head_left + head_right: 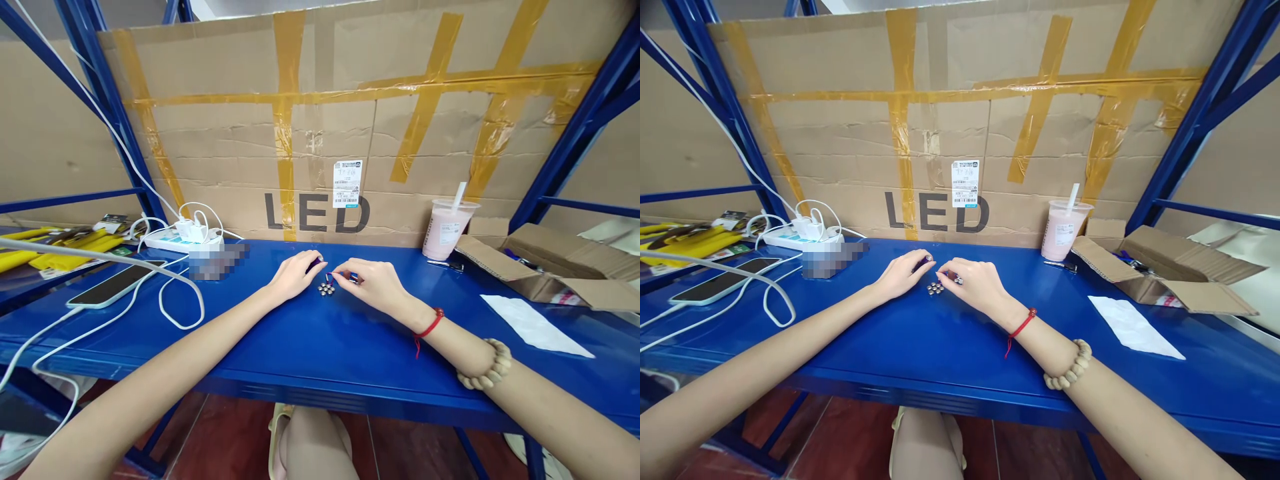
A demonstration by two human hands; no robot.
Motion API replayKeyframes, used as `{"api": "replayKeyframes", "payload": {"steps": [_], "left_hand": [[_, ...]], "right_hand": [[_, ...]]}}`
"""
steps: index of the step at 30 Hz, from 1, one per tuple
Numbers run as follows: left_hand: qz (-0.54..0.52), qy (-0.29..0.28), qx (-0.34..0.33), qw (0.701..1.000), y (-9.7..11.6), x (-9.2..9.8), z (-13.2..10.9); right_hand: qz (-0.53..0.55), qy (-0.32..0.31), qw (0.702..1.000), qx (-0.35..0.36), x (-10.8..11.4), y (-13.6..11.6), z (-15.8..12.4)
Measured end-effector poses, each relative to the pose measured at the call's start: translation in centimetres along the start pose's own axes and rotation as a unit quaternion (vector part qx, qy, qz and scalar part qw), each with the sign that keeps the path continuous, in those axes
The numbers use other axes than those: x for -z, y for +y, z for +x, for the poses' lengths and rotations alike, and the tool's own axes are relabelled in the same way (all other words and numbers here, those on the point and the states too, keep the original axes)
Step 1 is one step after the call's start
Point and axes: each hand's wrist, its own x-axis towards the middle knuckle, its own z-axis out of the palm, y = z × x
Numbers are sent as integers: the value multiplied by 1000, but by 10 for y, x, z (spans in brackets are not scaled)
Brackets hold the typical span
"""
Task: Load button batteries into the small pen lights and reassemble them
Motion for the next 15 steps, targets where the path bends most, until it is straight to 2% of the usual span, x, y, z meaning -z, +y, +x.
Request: {"api": "replayKeyframes", "payload": {"steps": [6,10,13,15], "left_hand": [[16,5,24,1000,0,2,0],[8,3,40,999,0,3,0],[1,4,47,999,-1,3,0],[5,6,47,999,-2,2,1]], "right_hand": [[0,11,1000,19,-4,2,-1],[-38,80,993,72,1,0,1],[-69,146,976,149,15,-3,2],[-63,177,966,175,27,-7,0]]}}
